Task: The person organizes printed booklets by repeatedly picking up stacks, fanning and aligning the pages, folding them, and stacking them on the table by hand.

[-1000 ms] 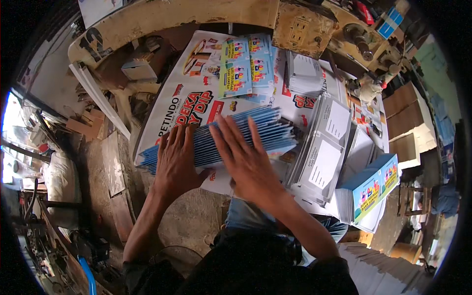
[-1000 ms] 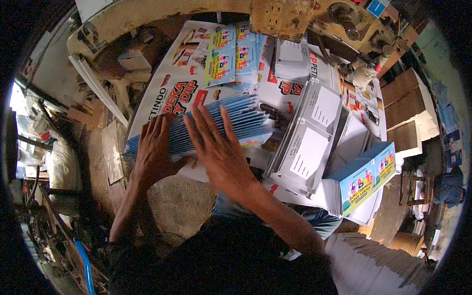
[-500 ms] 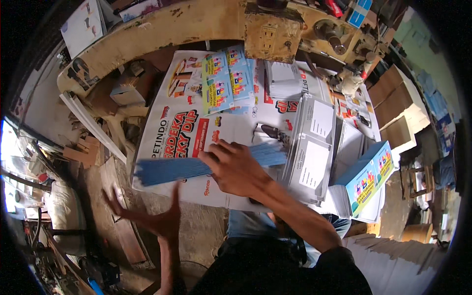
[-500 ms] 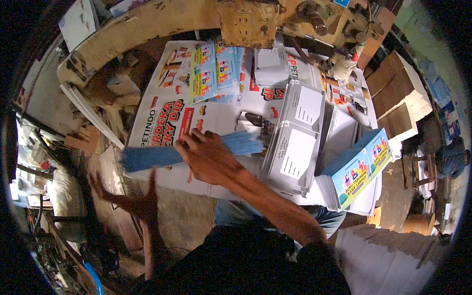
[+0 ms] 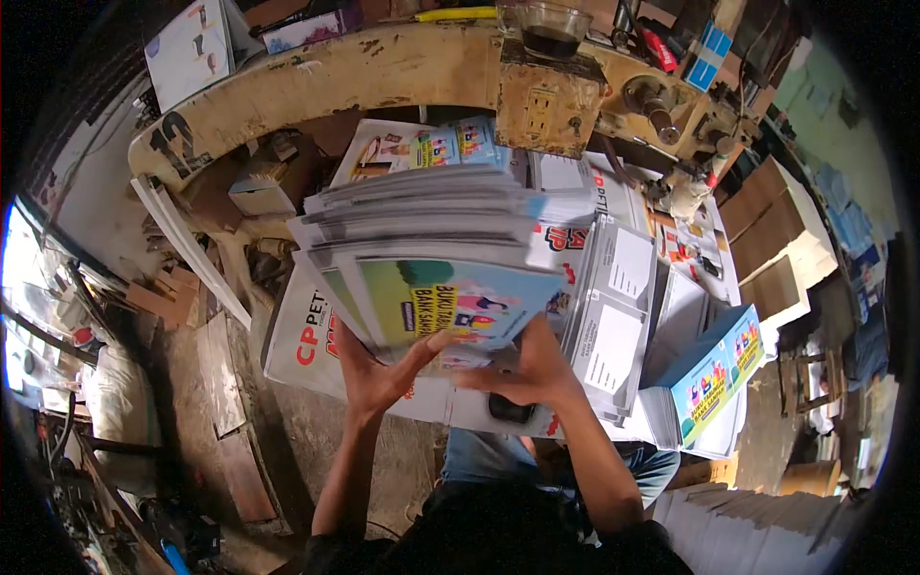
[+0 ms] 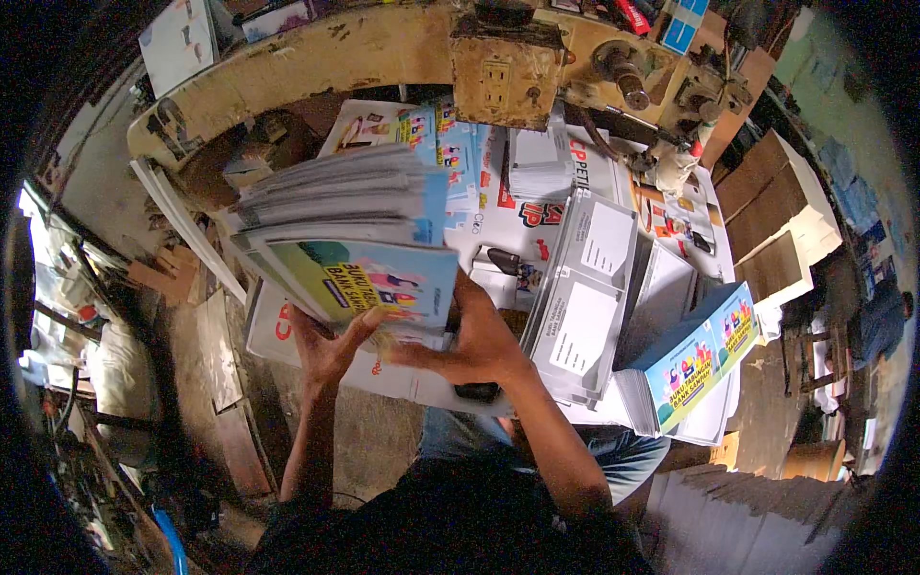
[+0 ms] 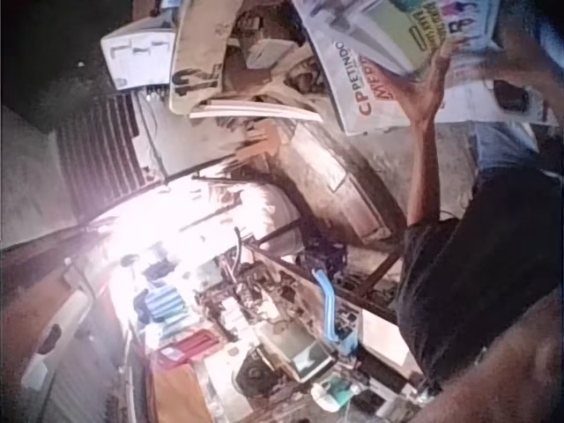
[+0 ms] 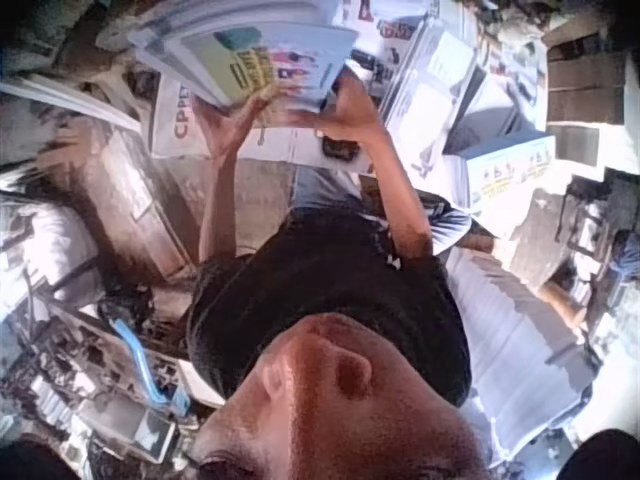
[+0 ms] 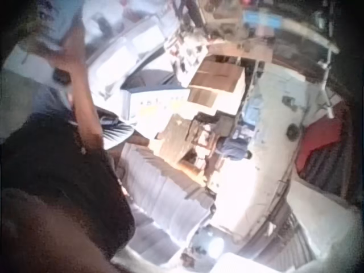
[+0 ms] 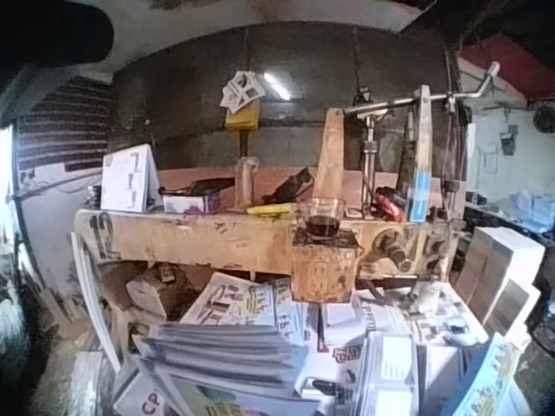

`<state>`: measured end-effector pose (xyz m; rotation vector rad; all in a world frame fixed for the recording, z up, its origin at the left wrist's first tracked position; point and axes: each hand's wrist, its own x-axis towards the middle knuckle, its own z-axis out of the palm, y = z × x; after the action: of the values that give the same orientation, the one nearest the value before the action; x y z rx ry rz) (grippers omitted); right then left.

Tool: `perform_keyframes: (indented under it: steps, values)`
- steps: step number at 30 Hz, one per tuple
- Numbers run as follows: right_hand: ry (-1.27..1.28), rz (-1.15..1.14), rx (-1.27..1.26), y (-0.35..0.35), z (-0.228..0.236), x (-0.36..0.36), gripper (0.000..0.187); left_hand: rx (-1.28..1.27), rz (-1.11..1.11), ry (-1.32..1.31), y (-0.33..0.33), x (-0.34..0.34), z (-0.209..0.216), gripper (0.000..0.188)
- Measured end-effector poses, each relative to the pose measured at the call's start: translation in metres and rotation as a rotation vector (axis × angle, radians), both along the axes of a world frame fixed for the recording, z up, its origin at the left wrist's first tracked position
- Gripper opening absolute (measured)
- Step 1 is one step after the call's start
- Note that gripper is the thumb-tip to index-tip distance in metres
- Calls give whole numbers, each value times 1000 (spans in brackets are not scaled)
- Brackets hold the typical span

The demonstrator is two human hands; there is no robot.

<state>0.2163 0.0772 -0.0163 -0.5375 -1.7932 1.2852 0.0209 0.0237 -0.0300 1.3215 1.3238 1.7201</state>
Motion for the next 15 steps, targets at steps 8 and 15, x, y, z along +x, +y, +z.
perform_keyframes:
  steps: [8, 15]
  values:
    - [261, 127, -54, 10, 30, -29, 90, 244, -84, -108, -11, 16, -3, 71]
    - [-308, -155, 568, 14, 132, -4, 97, 171, 5, -260, -15, 39, -25, 102]
